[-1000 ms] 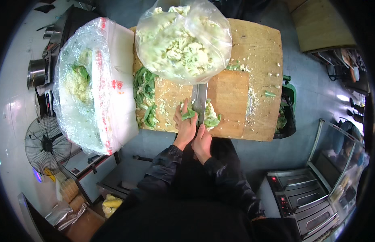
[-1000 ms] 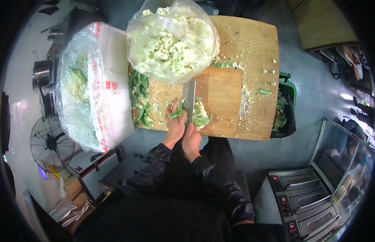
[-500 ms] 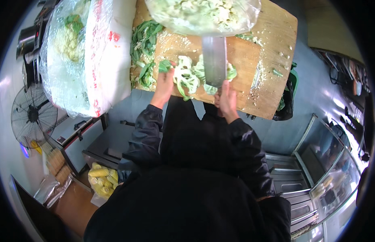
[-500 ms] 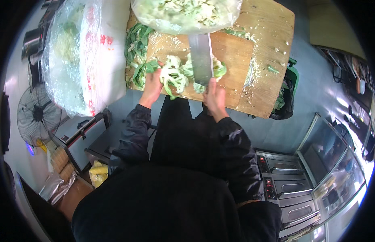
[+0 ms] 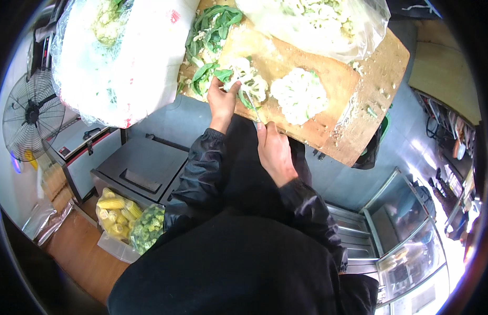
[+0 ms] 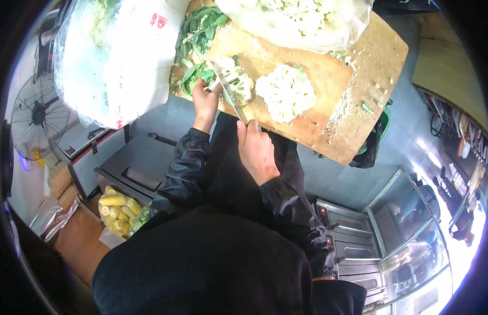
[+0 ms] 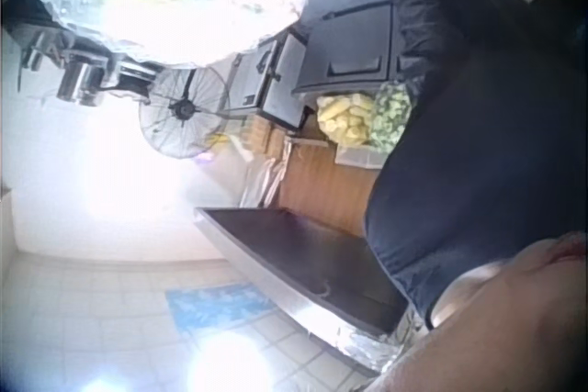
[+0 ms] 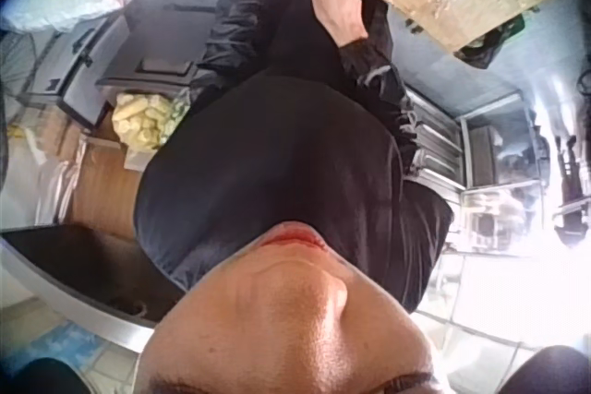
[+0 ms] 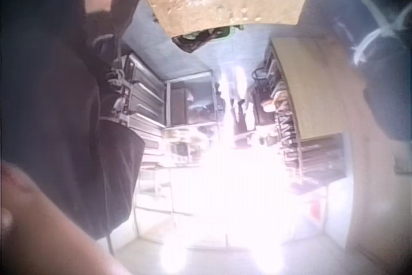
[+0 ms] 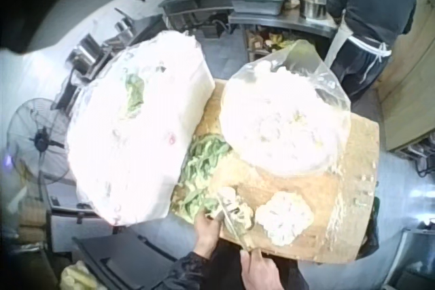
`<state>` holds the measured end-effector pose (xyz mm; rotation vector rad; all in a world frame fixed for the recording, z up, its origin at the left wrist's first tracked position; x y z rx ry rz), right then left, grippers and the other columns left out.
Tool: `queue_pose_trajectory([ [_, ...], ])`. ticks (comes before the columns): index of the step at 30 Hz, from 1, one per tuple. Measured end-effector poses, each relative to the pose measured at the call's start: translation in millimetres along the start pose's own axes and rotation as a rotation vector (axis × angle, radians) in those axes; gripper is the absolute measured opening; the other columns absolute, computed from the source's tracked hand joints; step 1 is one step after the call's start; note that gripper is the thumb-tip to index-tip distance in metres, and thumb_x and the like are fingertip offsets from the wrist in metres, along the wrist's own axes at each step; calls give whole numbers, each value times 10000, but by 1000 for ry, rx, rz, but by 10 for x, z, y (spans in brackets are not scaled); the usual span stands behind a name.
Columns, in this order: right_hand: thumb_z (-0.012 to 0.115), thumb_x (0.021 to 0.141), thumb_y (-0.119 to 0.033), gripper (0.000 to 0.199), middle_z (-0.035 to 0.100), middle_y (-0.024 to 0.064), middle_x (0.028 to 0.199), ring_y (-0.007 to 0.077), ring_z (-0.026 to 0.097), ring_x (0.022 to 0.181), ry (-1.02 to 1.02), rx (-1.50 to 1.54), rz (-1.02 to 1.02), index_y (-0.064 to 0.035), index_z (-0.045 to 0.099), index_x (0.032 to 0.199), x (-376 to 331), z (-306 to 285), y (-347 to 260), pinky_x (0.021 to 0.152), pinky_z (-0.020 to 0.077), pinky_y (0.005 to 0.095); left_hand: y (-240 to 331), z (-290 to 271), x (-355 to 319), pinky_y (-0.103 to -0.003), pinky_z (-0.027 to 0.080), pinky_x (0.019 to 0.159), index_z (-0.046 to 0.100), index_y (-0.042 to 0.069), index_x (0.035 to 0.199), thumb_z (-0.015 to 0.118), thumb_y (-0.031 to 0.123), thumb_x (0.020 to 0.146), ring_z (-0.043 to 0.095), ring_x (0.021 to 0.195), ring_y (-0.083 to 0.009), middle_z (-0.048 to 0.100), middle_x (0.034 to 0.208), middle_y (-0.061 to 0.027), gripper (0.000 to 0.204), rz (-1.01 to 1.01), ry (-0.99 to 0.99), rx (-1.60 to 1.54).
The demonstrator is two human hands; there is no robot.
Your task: The person chops cauliflower florets on a wooden cutting board using a cleaver. They repeatedly pick up florets, cut them into smaller pieces, and place the cut pieces into a plastic bag while discarding scraps into a nearby bin.
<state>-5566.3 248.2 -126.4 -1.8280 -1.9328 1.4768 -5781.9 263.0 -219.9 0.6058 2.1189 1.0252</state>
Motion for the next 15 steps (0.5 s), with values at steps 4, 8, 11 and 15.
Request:
queue_pose_trajectory([
  [4, 461, 1076, -401, 450, 661, 311, 737, 525, 656, 726, 32, -115, -79, 24, 566, 976, 246, 155, 98, 667, 533, 607, 7, -38, 91, -363, 539, 839, 661, -11, 1133, 819, 99, 812, 705, 922, -251, 735, 1015, -147, 374, -19, 7, 68],
  [8, 436, 1074, -439, 493, 669, 331, 788, 528, 667, 773, 8, -161, -27, 22, 596, 1005, 649, 423, 66, 730, 534, 624, 12, -31, 92, -352, 535, 832, 665, -13, 1126, 821, 99, 811, 704, 879, -254, 721, 1002, -148, 370, 27, 28, 110],
  [11, 413, 1078, -451, 521, 672, 351, 855, 532, 663, 863, -18, -80, 22, 24, 617, 1018, 899, 437, -12, 788, 526, 631, 110, -72, 117, -337, 523, 822, 680, 12, 1106, 818, 104, 824, 656, 860, -192, 694, 971, -99, 327, 124, 15, 160],
  [15, 454, 1079, -355, 391, 659, 320, 878, 544, 634, 903, 33, 276, -120, -1, 617, 1049, 619, -90, 67, 809, 491, 574, 388, -397, 131, -283, 523, 780, 665, 30, 1102, 774, 72, 887, 631, 918, -161, 667, 1084, -64, 245, 140, 18, -113],
])
Point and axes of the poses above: each hand's wrist, its own x-axis towards the middle knuckle, its own z-axis out of the palm, y = z × x, the point moved 9 cm from there along x, towards the middle knuckle
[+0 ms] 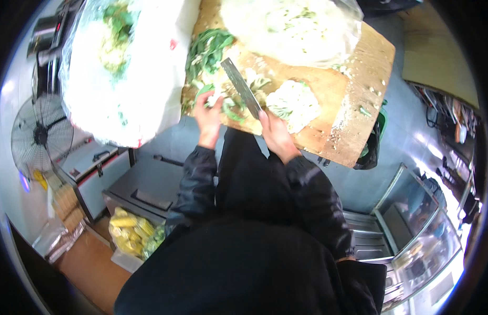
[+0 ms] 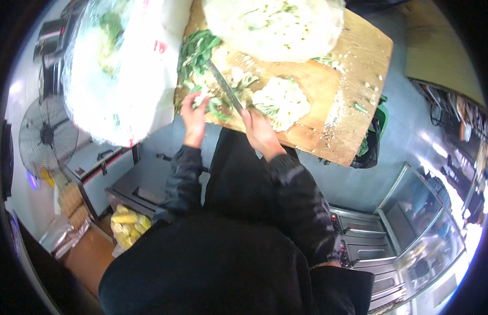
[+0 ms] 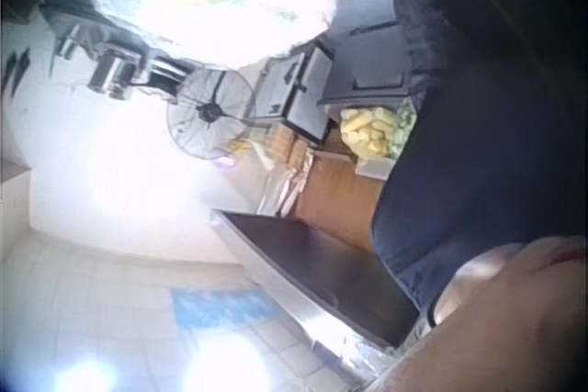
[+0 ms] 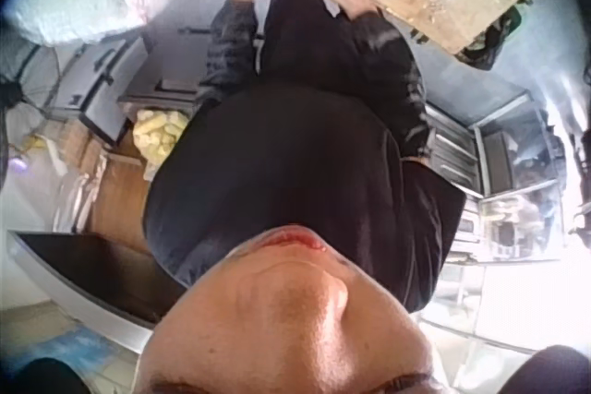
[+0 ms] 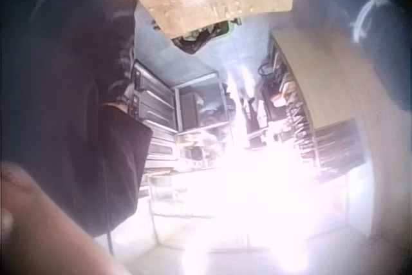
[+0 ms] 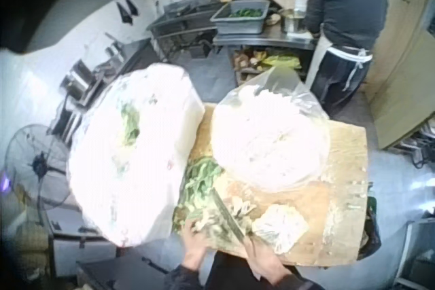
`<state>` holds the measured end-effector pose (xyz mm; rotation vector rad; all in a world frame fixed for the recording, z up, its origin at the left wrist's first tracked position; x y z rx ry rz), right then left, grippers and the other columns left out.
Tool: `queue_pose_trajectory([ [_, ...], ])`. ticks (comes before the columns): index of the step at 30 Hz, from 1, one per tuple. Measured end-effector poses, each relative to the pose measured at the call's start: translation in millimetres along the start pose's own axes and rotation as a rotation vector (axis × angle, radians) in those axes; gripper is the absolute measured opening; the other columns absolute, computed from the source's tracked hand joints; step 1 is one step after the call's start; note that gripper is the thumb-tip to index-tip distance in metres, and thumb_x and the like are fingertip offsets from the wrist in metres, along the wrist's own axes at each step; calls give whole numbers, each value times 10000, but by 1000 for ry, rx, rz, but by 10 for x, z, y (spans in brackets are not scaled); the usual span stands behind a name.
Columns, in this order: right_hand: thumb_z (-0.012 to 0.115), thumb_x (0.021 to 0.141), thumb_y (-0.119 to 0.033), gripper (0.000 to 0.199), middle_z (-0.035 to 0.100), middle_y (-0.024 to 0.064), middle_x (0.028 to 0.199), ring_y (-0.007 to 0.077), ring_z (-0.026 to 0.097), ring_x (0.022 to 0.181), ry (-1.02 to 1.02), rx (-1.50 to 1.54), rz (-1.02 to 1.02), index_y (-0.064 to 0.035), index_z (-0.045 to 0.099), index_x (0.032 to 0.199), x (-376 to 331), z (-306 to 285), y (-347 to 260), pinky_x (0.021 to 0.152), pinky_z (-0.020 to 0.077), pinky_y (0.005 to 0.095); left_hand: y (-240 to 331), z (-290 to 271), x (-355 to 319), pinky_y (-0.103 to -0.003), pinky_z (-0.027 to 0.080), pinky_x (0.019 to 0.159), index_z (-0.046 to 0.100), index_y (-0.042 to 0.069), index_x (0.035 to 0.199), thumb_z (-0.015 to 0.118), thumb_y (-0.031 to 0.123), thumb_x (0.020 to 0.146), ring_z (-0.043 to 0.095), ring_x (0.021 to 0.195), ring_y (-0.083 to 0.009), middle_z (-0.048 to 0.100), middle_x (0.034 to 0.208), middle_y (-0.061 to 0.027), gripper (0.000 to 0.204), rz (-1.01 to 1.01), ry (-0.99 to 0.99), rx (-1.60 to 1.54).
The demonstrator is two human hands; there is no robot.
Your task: The person chops cauliflower florets on a wooden cutting board using a cleaver. They repeatedly pick up florets, cut them into smaller pieces, and place the cut pieces into a plastic bag while discarding scraps into a nearby bin.
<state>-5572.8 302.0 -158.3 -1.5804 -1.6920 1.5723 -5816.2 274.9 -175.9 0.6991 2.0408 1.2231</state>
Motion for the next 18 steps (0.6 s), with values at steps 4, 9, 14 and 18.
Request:
queue_pose_trajectory([
  [4, 441, 1091, -358, 382, 576, 152, 686, 291, 589, 583, 183, 285, 297, -22, 578, 972, -963, -879, 664, 572, 470, 404, 452, 484, -397, -268, 537, 826, 627, 43, 1142, 691, -27, 925, 644, 969, -132, 648, 1126, -55, 237, -133, -306, -428],
  [9, 392, 1102, -494, 486, 450, 7, 596, 89, 429, 446, 750, 732, 522, -78, 499, 875, -2186, -1855, 1654, 389, 355, 274, 1034, 2613, -1789, -240, 506, 707, 613, 32, 1147, 748, 42, 908, 624, 841, -97, 646, 1059, -29, 275, 10, -872, -323],
  [14, 385, 1093, -533, 513, 435, 5, 575, 98, 386, 396, 1058, 741, 558, -88, 466, 851, -2872, -2401, 2330, 351, 339, 276, 1065, 3911, -2933, -372, 515, 963, 591, 11, 1286, 679, 136, 947, 643, 1108, -261, 654, 1204, -147, 372, 241, -1132, -47],
  [18, 389, 1086, -554, 531, 428, 1, 581, 97, 392, 407, 1033, 648, 639, -82, 474, 857, -2943, -2583, 2685, 347, 330, 273, 1125, 3245, -2603, -363, 539, 901, 634, 21, 1216, 662, 76, 894, 665, 1035, -248, 674, 1132, -144, 328, 471, -1038, 82],
])
Point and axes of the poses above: each hand's wrist, its own x-axis towards the middle knuckle, its own z-axis out of the palm, y = z × x, the point moved 9 cm from there along x, towards the middle knuckle
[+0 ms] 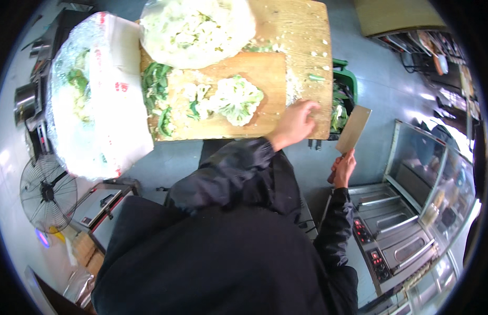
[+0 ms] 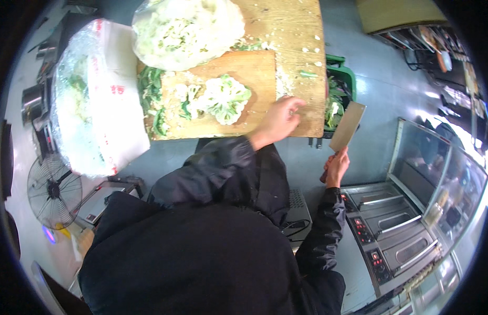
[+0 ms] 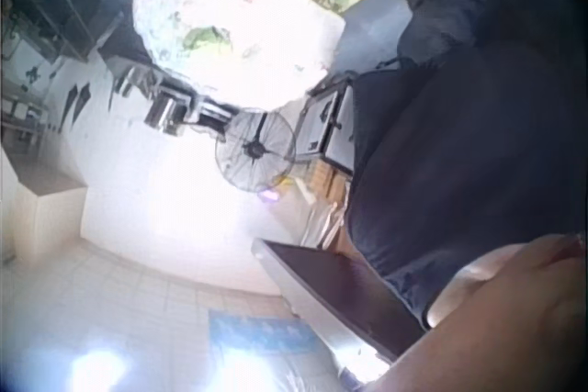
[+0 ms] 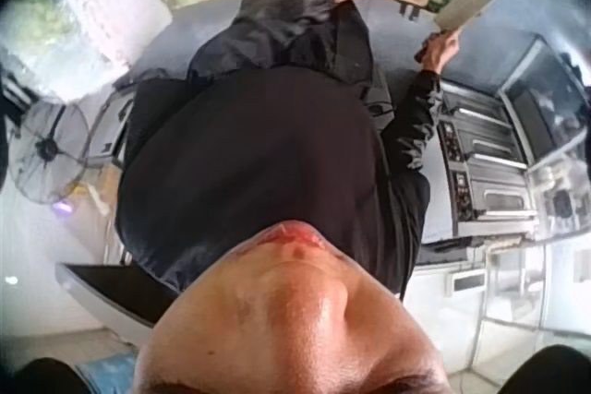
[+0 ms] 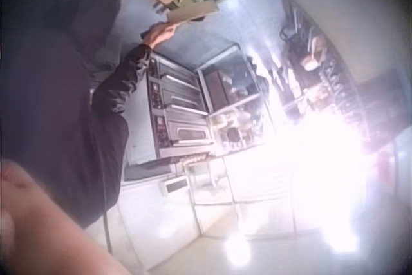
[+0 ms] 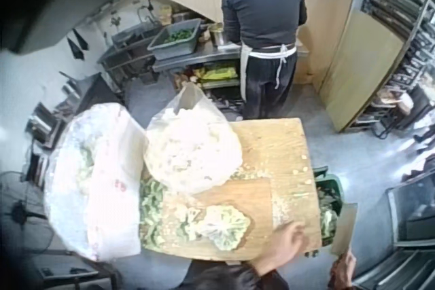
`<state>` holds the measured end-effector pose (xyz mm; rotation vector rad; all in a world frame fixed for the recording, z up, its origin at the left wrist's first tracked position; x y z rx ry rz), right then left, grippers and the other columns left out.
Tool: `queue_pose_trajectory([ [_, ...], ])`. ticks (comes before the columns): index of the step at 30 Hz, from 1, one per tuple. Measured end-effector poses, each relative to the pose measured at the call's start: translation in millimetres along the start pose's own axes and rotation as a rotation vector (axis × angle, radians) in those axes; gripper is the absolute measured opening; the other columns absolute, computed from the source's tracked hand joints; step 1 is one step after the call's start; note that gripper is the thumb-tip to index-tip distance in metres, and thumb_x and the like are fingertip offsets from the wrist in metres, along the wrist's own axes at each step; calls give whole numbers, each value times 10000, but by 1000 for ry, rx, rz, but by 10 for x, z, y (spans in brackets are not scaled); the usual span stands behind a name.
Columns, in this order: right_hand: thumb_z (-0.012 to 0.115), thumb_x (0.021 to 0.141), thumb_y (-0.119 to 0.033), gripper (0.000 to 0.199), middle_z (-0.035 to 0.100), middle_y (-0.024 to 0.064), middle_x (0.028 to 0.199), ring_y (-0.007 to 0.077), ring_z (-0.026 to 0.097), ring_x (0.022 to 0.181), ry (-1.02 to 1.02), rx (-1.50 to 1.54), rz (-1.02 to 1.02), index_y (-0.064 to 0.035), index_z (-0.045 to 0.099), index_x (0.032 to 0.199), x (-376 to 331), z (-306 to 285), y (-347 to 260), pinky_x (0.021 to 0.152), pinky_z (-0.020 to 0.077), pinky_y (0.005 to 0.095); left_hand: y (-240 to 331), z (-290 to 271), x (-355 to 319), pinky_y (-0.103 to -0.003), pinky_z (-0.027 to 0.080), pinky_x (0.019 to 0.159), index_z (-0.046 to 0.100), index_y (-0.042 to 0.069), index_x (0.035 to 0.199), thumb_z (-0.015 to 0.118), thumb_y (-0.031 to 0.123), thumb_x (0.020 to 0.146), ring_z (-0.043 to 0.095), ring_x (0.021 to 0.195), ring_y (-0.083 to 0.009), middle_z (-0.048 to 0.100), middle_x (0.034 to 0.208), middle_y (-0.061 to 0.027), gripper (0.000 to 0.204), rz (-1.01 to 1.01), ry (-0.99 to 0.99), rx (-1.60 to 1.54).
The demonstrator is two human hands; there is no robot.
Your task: The person chops cauliflower florets on a wooden cutting board using a cleaver. They repeatedly pick up florets, cut them into smaller pieces, and place the cut pieces into a plastic bag while discarding scraps into a nearby bin.
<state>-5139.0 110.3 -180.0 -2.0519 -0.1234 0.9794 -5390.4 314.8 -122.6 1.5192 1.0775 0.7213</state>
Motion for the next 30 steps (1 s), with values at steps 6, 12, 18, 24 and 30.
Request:
queue_pose_trajectory([
  [6, 425, 1093, -494, 472, 402, -16, 597, 79, 377, 433, -133, -20, -17, -96, 462, 843, -219, 501, 47, 375, 304, 253, -663, -2286, -908, -451, 533, 868, 542, 52, 1220, 667, -92, 740, 627, 1022, -370, 584, 1196, -179, 517, -110, 361, 899],
  [12, 462, 1091, -375, 400, 563, 130, 659, 279, 570, 565, -603, -631, -330, -14, 578, 964, -892, 1597, 23, 534, 450, 409, -1174, -2536, -1101, -455, 528, 902, 504, 23, 1267, 701, -61, 780, 620, 1098, -397, 618, 1201, -197, 532, -268, 287, 675],
  [18, 448, 1084, -354, 417, 652, 294, 854, 525, 621, 879, -694, -593, -352, 19, 630, 1047, -938, 2390, -78, 766, 485, 539, -905, -2671, -1180, -363, 566, 816, 509, 93, 1368, 737, 80, 927, 671, 1032, -205, 672, 1173, -143, 496, -401, 618, -440],
  [24, 432, 1090, -389, 477, 651, 301, 844, 504, 634, 865, -627, -629, -344, 35, 632, 1000, -771, 2489, -298, 775, 484, 538, -1013, -1457, -410, -378, 567, 807, 527, 146, 1407, 528, 241, 1067, 663, 1025, -204, 663, 1242, -93, 353, -487, 321, -932],
  [30, 412, 1100, -365, 476, 631, 252, 770, 475, 631, 786, -509, -533, -313, 31, 621, 939, -863, 1950, -393, 722, 481, 520, -1373, -1095, -10, -352, 569, 785, 511, 56, 1215, 613, 63, 959, 684, 973, -205, 673, 1119, -129, 276, -549, 527, -761],
])
Point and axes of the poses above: each hand's wrist, its own x-axis towards the middle knuckle, its own z-axis out of the palm, y = z × x, the point moved 9 cm from there along x, towards the middle knuckle
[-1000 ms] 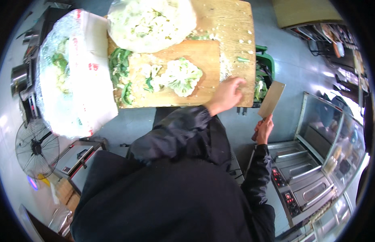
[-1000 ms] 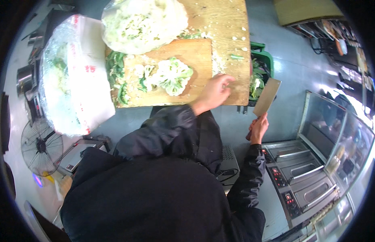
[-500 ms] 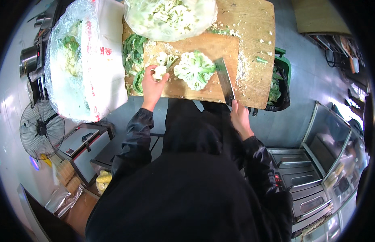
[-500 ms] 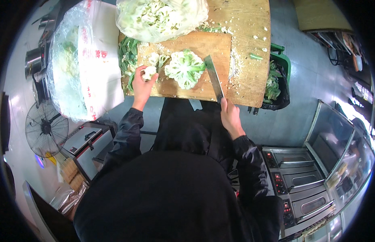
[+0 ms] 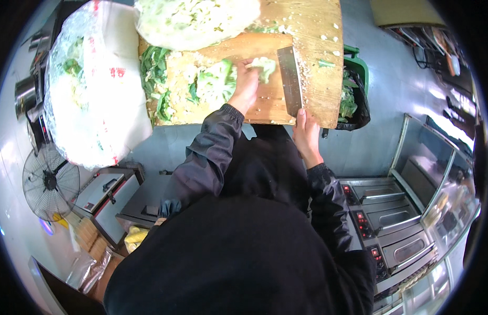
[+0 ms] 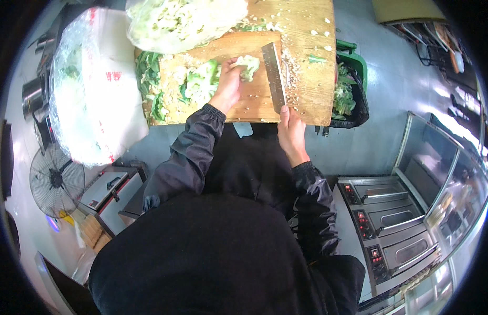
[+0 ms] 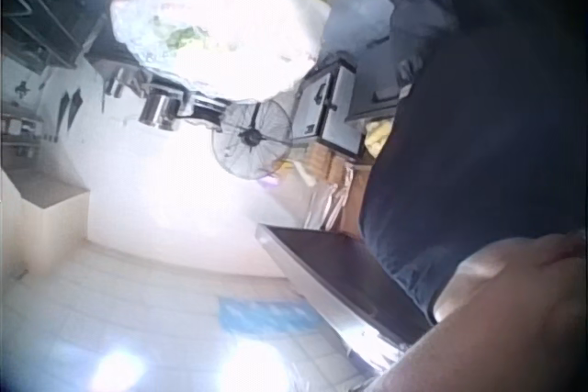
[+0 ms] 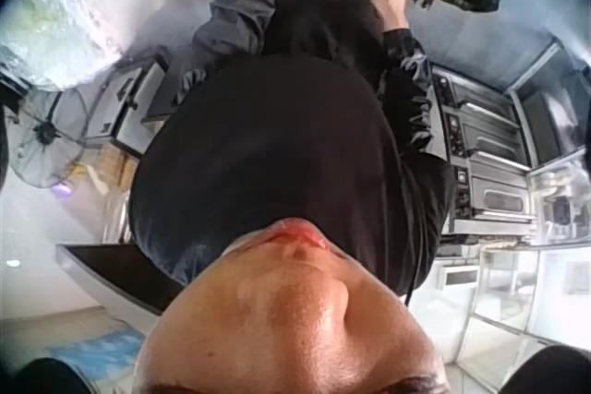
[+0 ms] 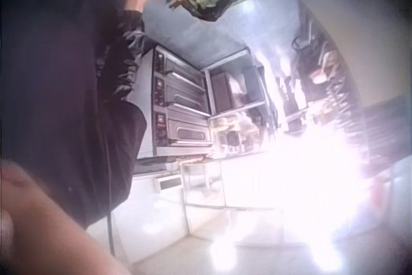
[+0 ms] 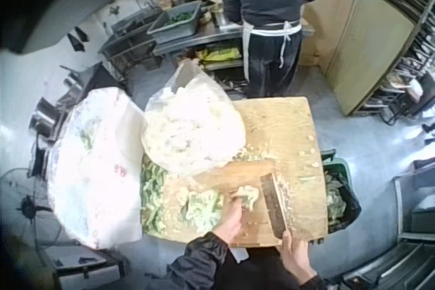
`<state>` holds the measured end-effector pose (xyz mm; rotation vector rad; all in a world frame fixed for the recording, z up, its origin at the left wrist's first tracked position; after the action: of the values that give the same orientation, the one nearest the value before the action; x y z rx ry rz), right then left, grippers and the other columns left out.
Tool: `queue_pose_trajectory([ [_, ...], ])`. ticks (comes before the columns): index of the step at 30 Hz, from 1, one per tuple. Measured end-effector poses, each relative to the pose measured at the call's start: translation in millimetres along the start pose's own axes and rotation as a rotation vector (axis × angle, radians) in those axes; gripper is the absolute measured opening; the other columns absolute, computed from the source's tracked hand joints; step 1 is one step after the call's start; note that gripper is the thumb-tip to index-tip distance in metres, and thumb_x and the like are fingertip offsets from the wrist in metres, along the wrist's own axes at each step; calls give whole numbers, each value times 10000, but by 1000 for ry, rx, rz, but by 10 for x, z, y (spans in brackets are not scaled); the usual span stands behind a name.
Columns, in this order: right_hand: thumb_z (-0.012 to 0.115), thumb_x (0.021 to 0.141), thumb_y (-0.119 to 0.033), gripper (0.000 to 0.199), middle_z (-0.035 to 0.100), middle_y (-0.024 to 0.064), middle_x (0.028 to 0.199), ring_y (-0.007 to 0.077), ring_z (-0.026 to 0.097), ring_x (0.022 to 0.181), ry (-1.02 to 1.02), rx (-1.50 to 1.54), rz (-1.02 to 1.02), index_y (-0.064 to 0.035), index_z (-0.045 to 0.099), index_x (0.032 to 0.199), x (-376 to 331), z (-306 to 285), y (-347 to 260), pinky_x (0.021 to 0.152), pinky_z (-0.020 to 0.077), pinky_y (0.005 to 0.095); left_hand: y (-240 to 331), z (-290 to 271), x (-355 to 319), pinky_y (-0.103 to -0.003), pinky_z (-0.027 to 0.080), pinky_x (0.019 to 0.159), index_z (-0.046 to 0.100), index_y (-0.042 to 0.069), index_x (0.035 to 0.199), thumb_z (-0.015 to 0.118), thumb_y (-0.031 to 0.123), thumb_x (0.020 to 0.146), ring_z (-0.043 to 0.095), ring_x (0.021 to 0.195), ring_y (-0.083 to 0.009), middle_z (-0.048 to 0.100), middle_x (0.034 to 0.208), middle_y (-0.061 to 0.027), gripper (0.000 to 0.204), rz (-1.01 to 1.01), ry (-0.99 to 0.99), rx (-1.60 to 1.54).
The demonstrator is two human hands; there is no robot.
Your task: The person chops cauliflower florets on a wooden cutting board using a cleaver. They repeatedly pick up florets, cut them into smaller pieces, and place the cut pieces into a plastic bag while discarding scraps into a nearby bin.
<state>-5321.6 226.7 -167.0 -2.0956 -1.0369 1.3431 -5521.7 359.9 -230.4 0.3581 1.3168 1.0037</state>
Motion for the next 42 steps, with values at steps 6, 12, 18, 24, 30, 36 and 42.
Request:
queue_pose_trajectory([
  [6, 433, 1099, -376, 469, 605, 311, 765, 542, 602, 793, 59, -61, -92, 21, 565, 888, -105, 98, -87, 674, 466, 546, 117, 208, -45, -333, 561, 700, 578, 5, 1171, 718, 58, 867, 703, 776, -201, 720, 906, -134, 339, 271, 65, 824],
  [12, 444, 1094, -373, 437, 629, 332, 840, 554, 598, 876, 35, -142, 6, 21, 599, 983, -168, 83, -4, 728, 464, 571, 31, 293, -34, -323, 590, 680, 661, 6, 1236, 781, 92, 818, 756, 810, -191, 771, 973, -147, 444, 253, -49, 935],
  [18, 472, 1079, -346, 431, 639, 368, 838, 563, 621, 868, 61, -218, -109, 33, 596, 916, 140, 138, 28, 731, 494, 611, -71, 238, 91, -358, 601, 732, 690, 19, 1174, 816, 90, 778, 762, 860, -240, 765, 1036, -147, 421, 257, -20, 951],
  [24, 434, 1080, -392, 483, 682, 319, 1002, 530, 623, 1035, 38, -188, -21, 28, 668, 1119, 472, 150, 194, 888, 495, 562, 139, 257, -32, -372, 586, 810, 661, 61, 1100, 814, 44, 727, 732, 928, -292, 737, 1025, -155, 404, 168, -13, 871],
  [30, 442, 1086, -338, 423, 650, 310, 896, 533, 610, 932, 86, -193, -187, 28, 626, 983, 190, -217, 122, 778, 459, 588, 1597, -28, -665, -388, 650, 785, 535, 64, 1318, 736, -63, 858, 710, 1034, -275, 606, 1280, -131, 517, 225, -146, 226],
  [36, 524, 1054, -249, 326, 648, 319, 982, 516, 612, 986, -99, -196, -506, 44, 646, 981, 15, 134, 121, 804, 490, 547, 2910, 185, -84, -443, 482, 1021, 595, 16, 1272, 701, 42, 851, 588, 1132, -435, 619, 1253, -202, 435, 1070, 85, 1171],
  [42, 417, 1099, -391, 530, 633, 272, 693, 524, 632, 751, -39, -38, 118, 33, 655, 888, 289, 68, 858, 663, 503, 546, 2776, -55, -529, -428, 495, 998, 602, 60, 1308, 664, 52, 875, 570, 1193, -350, 579, 1320, -186, 438, 1377, 177, 1198],
])
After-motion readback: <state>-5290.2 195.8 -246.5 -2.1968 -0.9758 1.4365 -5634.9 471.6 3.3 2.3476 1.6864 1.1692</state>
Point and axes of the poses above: each hand's wrist, its own x-axis towards the middle knuckle, its own z-axis out of the palm, y = z × x, the point moved 9 cm from there along x, towards the middle knuckle
